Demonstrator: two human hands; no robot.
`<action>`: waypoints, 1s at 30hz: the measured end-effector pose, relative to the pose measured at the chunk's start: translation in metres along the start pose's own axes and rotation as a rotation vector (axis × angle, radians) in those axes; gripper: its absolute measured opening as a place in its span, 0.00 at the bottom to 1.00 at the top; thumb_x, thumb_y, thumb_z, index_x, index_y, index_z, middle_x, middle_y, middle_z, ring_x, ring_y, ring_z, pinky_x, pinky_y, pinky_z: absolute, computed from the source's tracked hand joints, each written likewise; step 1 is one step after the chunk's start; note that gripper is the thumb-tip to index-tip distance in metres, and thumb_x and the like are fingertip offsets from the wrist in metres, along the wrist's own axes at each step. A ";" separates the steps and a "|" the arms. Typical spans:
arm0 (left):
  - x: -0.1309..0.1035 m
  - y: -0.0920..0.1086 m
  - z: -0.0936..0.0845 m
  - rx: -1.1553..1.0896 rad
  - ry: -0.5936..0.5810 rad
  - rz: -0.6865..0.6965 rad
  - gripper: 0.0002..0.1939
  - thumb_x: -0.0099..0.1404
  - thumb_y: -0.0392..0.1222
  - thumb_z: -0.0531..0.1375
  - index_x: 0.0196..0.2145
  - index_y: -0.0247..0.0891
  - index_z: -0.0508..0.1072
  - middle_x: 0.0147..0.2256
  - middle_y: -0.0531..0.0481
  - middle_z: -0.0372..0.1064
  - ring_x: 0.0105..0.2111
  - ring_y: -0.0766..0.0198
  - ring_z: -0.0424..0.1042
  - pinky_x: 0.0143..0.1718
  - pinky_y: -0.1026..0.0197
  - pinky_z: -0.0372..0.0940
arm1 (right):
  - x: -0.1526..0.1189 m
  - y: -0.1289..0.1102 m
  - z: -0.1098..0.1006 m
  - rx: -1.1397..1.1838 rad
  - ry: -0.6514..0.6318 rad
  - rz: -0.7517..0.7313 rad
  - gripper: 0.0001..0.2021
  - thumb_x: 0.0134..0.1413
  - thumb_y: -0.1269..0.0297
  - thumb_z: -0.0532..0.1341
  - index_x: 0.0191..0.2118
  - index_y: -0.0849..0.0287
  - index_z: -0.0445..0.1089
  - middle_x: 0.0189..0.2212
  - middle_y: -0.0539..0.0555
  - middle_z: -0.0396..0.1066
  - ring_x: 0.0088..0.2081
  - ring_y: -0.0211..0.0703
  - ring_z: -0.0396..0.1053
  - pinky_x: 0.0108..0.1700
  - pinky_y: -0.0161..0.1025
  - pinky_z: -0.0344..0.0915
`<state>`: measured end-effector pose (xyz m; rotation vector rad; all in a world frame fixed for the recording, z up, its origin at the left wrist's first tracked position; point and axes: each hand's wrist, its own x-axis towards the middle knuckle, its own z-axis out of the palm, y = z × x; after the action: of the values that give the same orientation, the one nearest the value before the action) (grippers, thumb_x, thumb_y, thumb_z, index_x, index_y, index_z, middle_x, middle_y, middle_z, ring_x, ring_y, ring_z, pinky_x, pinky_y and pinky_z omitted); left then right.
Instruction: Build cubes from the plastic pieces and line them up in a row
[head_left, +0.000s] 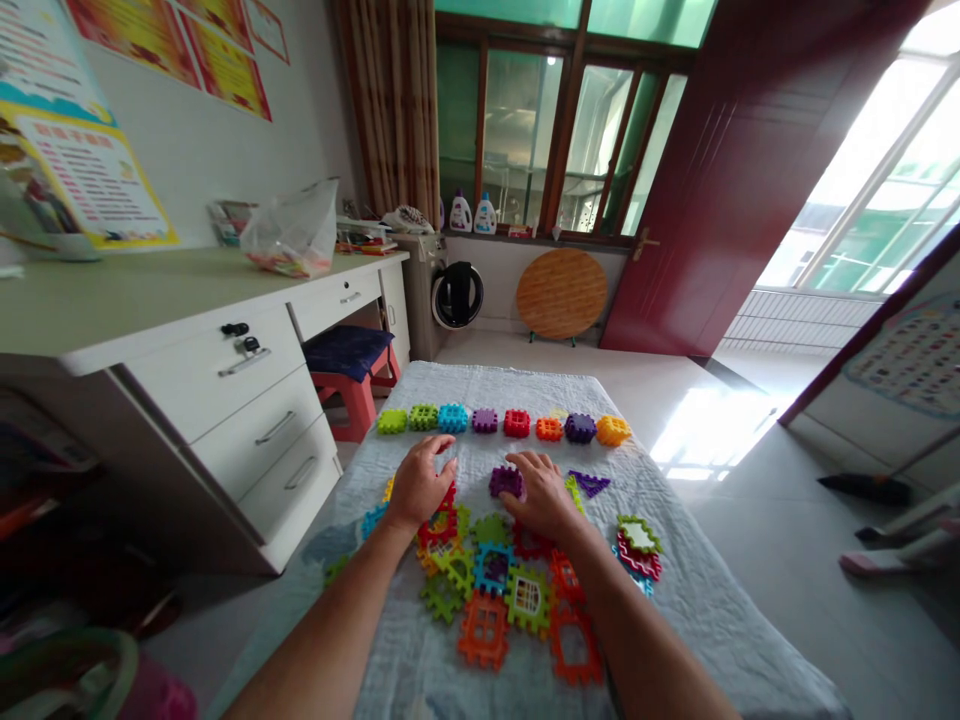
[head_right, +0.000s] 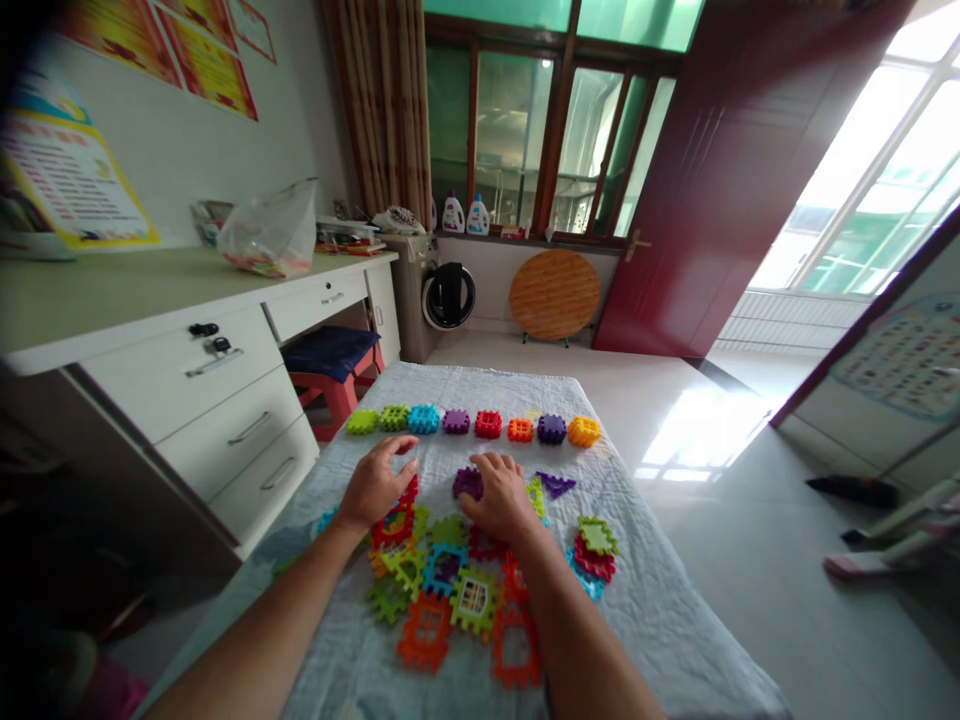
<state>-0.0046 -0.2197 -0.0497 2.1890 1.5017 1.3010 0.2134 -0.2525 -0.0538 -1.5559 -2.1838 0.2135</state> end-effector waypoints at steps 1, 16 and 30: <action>0.000 0.000 0.000 -0.003 0.005 0.000 0.13 0.57 0.35 0.57 0.42 0.36 0.70 0.39 0.44 0.72 0.41 0.57 0.71 0.46 0.54 0.66 | 0.001 0.000 0.000 -0.001 0.003 -0.002 0.27 0.45 0.59 0.63 0.54 0.56 0.63 0.49 0.57 0.66 0.50 0.52 0.58 0.52 0.45 0.52; 0.000 -0.002 0.000 -0.061 0.037 -0.021 0.13 0.57 0.34 0.56 0.41 0.35 0.70 0.39 0.44 0.73 0.40 0.58 0.72 0.46 0.55 0.67 | 0.007 -0.004 0.008 -0.111 -0.009 0.061 0.32 0.45 0.51 0.64 0.56 0.56 0.60 0.47 0.58 0.67 0.49 0.54 0.59 0.49 0.46 0.53; -0.001 -0.001 -0.003 -0.078 0.055 -0.048 0.12 0.58 0.35 0.55 0.41 0.37 0.70 0.38 0.46 0.73 0.40 0.59 0.72 0.46 0.55 0.67 | 0.018 -0.011 -0.031 -0.042 -0.020 -0.059 0.32 0.41 0.60 0.64 0.55 0.57 0.60 0.45 0.57 0.69 0.46 0.50 0.63 0.49 0.44 0.53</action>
<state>-0.0076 -0.2210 -0.0487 2.0732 1.4871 1.3912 0.2129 -0.2435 -0.0176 -1.5150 -2.2601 0.1659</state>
